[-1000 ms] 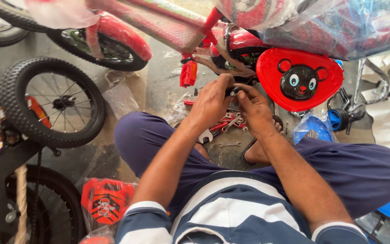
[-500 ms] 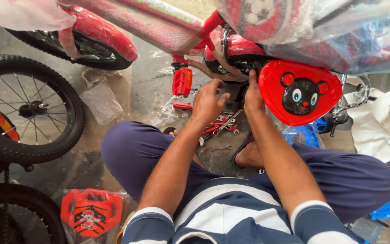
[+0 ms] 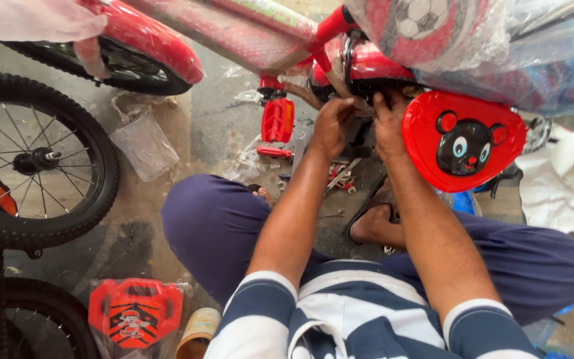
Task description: The person sits on the floor and assembles a red children's bicycle. They use a wrench to tighten bolts on the rear wheel axle and handle a container of small parts, likely nuts and bolts, before continuing to secure the wheel to the frame.
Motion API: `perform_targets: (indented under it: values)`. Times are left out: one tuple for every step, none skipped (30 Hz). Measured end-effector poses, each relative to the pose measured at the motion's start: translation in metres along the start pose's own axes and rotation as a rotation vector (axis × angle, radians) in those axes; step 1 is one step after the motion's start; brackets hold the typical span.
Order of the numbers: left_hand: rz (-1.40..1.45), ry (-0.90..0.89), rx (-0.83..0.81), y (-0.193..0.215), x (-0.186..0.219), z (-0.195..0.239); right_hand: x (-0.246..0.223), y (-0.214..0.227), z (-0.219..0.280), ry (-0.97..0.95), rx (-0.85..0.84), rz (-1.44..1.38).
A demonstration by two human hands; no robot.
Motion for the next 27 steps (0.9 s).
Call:
perform_targets:
  values:
    - [0.058, 0.005, -0.038, 0.003, -0.007, 0.002, -0.001, -0.001, 0.005, 0.003, -0.003, 0.006]
    - [0.115, 0.014, -0.065, 0.003, -0.008, 0.001, -0.004, -0.003, 0.002, 0.018, -0.014, 0.012]
    - [0.172, 0.023, -0.091, 0.003, -0.008, 0.001, -0.007, -0.006, -0.001, 0.033, -0.025, 0.018]
    - [0.229, 0.034, -0.117, 0.001, -0.006, -0.001, -0.009, -0.008, -0.003, 0.032, -0.023, 0.002]
    - [0.239, 0.035, -0.147, -0.001, -0.003, -0.003, -0.01, -0.009, -0.006, 0.031, -0.02, -0.014]
    - [0.252, 0.041, -0.169, 0.0, -0.003, -0.001, -0.009, -0.008, -0.003, 0.021, -0.013, -0.028]
    - [0.264, 0.047, -0.191, 0.0, -0.002, -0.001, -0.007, -0.007, -0.001, 0.008, 0.004, -0.01]
    - [0.242, 0.049, -0.17, 0.0, 0.0, -0.003, -0.007, -0.007, -0.002, -0.001, 0.018, 0.006]
    - [0.22, 0.052, -0.15, -0.001, 0.002, -0.005, -0.006, -0.007, -0.002, -0.009, 0.033, 0.022]
    - [0.197, 0.052, -0.133, -0.002, 0.003, -0.009, -0.006, -0.008, -0.003, -0.006, 0.037, 0.018]
    - [0.186, 0.083, -0.158, -0.003, 0.004, -0.012, -0.006, -0.008, -0.003, -0.003, 0.041, 0.013]
    - [0.176, 0.115, -0.18, -0.004, 0.003, -0.013, -0.005, -0.009, -0.001, -0.002, 0.046, 0.008]
    - [0.166, 0.147, -0.202, -0.004, 0.002, -0.012, -0.005, -0.009, 0.002, -0.012, 0.074, 0.046]
    - [0.17, 0.144, -0.184, -0.005, 0.001, -0.014, -0.005, -0.009, 0.001, -0.02, 0.097, 0.084]
    - [0.174, 0.141, -0.166, -0.006, -0.001, -0.015, -0.006, -0.01, -0.002, -0.027, 0.12, 0.121]
    - [0.178, 0.142, -0.144, -0.005, -0.005, -0.014, -0.005, -0.01, -0.001, -0.026, 0.13, 0.104]
    - [0.163, 0.136, -0.149, -0.005, -0.008, -0.014, -0.004, -0.01, 0.0, -0.025, 0.14, 0.088]
    - [0.144, 0.128, -0.157, -0.005, -0.009, -0.016, -0.003, -0.012, -0.001, -0.02, 0.15, 0.068]
    - [0.125, 0.119, -0.166, -0.004, -0.009, -0.018, -0.002, -0.013, -0.002, -0.011, 0.173, 0.094]
    - [0.121, 0.138, -0.161, -0.002, -0.01, -0.02, 0.0, -0.014, -0.002, -0.006, 0.193, 0.118]
    - [0.117, 0.156, -0.156, 0.0, -0.009, -0.023, 0.003, -0.014, -0.003, -0.001, 0.213, 0.143]
    - [0.115, 0.177, -0.151, 0.002, -0.011, -0.024, 0.005, -0.012, -0.002, -0.029, 0.222, 0.124]
    - [0.109, 0.199, -0.15, 0.005, -0.012, -0.025, 0.008, -0.01, 0.0, -0.057, 0.231, 0.105]
    - [0.105, 0.217, -0.152, 0.006, -0.011, -0.027, 0.01, -0.007, 0.0, -0.082, 0.236, 0.087]
    - [0.101, 0.235, -0.154, 0.007, -0.011, -0.029, 0.012, -0.003, 0.002, -0.122, 0.268, 0.073]
    - [0.109, 0.24, -0.163, 0.007, -0.01, -0.03, 0.014, 0.001, 0.006, -0.163, 0.299, 0.057]
    - [0.117, 0.245, -0.173, 0.008, -0.01, -0.03, 0.016, 0.005, 0.011, -0.204, 0.331, 0.041]
Point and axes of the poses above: each hand's wrist, its own z-axis away from the middle knuckle, its own y-axis out of the back of the hand, x = y × z, the point moved 2 cm from there along -z, towards the middle knuckle, and after that the axes turned 2 degrees about y, right-handed, at the moved point
